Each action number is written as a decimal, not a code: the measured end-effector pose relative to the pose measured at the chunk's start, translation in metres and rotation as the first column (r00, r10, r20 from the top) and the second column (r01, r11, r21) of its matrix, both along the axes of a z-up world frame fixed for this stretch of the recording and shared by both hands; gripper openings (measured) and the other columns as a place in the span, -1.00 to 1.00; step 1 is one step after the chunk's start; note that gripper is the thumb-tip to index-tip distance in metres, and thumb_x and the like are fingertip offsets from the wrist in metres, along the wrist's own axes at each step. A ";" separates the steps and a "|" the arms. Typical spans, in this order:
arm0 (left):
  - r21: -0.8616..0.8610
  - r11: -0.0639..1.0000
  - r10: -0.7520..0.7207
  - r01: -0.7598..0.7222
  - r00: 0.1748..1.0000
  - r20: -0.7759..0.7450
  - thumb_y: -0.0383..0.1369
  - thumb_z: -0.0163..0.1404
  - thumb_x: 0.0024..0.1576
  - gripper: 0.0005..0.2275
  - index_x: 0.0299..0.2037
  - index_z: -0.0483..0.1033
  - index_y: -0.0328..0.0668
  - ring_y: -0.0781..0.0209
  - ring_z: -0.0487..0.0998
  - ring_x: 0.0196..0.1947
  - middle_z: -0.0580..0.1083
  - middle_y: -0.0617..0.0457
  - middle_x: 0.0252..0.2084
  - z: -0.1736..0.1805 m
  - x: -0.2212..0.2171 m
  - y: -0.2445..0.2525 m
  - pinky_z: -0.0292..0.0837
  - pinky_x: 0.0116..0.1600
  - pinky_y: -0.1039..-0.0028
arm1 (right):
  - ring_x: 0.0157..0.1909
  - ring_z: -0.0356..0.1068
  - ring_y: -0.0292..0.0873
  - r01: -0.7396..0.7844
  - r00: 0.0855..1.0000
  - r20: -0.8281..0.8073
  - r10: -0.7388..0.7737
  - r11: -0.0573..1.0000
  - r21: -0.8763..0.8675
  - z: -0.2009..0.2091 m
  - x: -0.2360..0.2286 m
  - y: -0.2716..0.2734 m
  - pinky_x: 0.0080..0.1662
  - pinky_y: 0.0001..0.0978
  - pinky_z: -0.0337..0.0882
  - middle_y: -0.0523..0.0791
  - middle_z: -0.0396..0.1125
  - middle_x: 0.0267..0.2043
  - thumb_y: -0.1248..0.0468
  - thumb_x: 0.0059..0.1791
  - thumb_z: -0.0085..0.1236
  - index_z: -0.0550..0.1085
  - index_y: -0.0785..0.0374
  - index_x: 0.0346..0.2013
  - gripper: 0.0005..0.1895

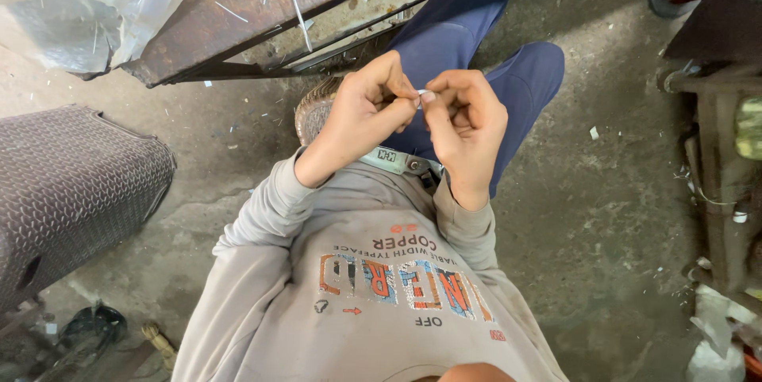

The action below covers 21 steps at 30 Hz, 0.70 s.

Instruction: The person cuts small white plastic strips using shears and inserts them into slots on circular copper-wound stator components. The person repeats this process for multiple stator units on a metal workbench.

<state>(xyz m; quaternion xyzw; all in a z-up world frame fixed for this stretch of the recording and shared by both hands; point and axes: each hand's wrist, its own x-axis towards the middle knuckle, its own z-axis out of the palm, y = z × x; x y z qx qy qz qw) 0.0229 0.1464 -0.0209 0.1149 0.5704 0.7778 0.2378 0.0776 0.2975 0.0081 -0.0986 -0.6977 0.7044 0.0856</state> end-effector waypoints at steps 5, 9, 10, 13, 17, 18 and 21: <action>0.076 0.997 0.026 -0.027 1.000 0.015 -0.67 -0.02 0.20 -0.85 -0.23 0.28 -0.28 0.49 0.40 -0.38 0.44 0.07 -0.25 0.006 0.006 -0.037 0.34 -0.30 0.63 | -0.32 0.42 -0.38 -0.205 0.979 0.015 0.204 0.978 0.034 0.014 -0.007 -0.014 -0.33 -0.59 0.42 -0.11 0.43 -0.31 0.55 0.08 0.15 0.46 0.43 -0.08 -0.87; 0.017 0.990 0.141 -0.142 0.990 0.013 -0.68 -0.06 0.19 -0.86 -0.23 0.27 -0.28 0.46 0.41 -0.37 0.42 0.07 -0.22 0.023 0.012 -0.085 0.35 -0.30 0.62 | -0.10 0.53 -0.24 -0.477 0.842 -0.129 0.524 0.835 0.275 0.037 -0.026 -0.029 -0.05 -0.47 0.55 -0.03 0.46 -0.14 0.57 0.00 0.26 0.46 0.47 0.01 -0.70; 0.059 0.983 0.176 -0.176 0.984 0.009 -0.68 -0.05 0.20 -0.84 -0.24 0.25 -0.26 0.46 0.42 -0.38 0.43 0.05 -0.23 0.027 0.014 -0.092 0.36 -0.28 0.61 | -0.08 0.54 -0.22 -0.504 0.820 -0.138 0.555 0.815 0.284 0.042 -0.030 -0.032 -0.03 -0.46 0.56 -0.02 0.45 -0.11 0.58 0.00 0.25 0.46 0.47 0.03 -0.69; 0.050 0.956 0.294 -0.290 0.939 -0.179 -0.68 0.00 0.22 -0.82 -0.25 0.25 -0.25 0.38 0.49 -0.35 0.47 -0.01 -0.25 0.036 0.020 -0.104 0.43 -0.23 0.55 | -0.02 0.54 -0.19 -0.553 0.786 -0.159 0.597 0.795 0.248 0.049 -0.039 -0.045 0.04 -0.43 0.57 0.01 0.43 -0.04 0.60 0.01 0.24 0.46 0.48 0.06 -0.67; -0.151 0.864 0.261 -0.480 0.685 -0.680 -0.67 0.14 0.13 -0.82 -0.27 0.36 -0.31 0.15 0.60 -0.25 0.52 -0.10 -0.24 0.044 0.021 -0.108 0.51 -0.16 0.42 | -0.05 0.53 -0.19 -0.530 0.816 -0.185 0.547 0.837 0.139 0.050 -0.044 -0.058 0.01 -0.48 0.55 0.02 0.44 -0.06 0.65 0.05 0.19 0.50 0.47 0.03 -0.74; -0.167 0.845 0.228 -0.508 0.624 -0.747 -0.66 0.16 0.11 -0.81 -0.29 0.37 -0.31 0.10 0.59 -0.25 0.53 -0.11 -0.25 0.046 0.020 -0.109 0.50 -0.15 0.39 | -0.09 0.53 -0.20 -0.520 0.820 -0.196 0.538 0.843 0.138 0.049 -0.045 -0.059 -0.03 -0.50 0.55 0.02 0.44 -0.08 0.67 0.05 0.17 0.51 0.46 0.00 -0.75; -0.181 0.859 0.186 -0.479 0.621 -0.761 -0.65 0.17 0.09 -0.79 -0.28 0.35 -0.28 0.03 0.59 -0.27 0.51 -0.07 -0.25 0.048 0.017 -0.110 0.49 -0.21 0.41 | -0.19 0.51 -0.18 -0.428 0.794 -0.317 0.519 0.847 0.315 0.047 -0.045 -0.064 -0.15 -0.51 0.50 0.01 0.45 -0.17 0.68 0.01 0.19 0.52 0.42 -0.06 -0.73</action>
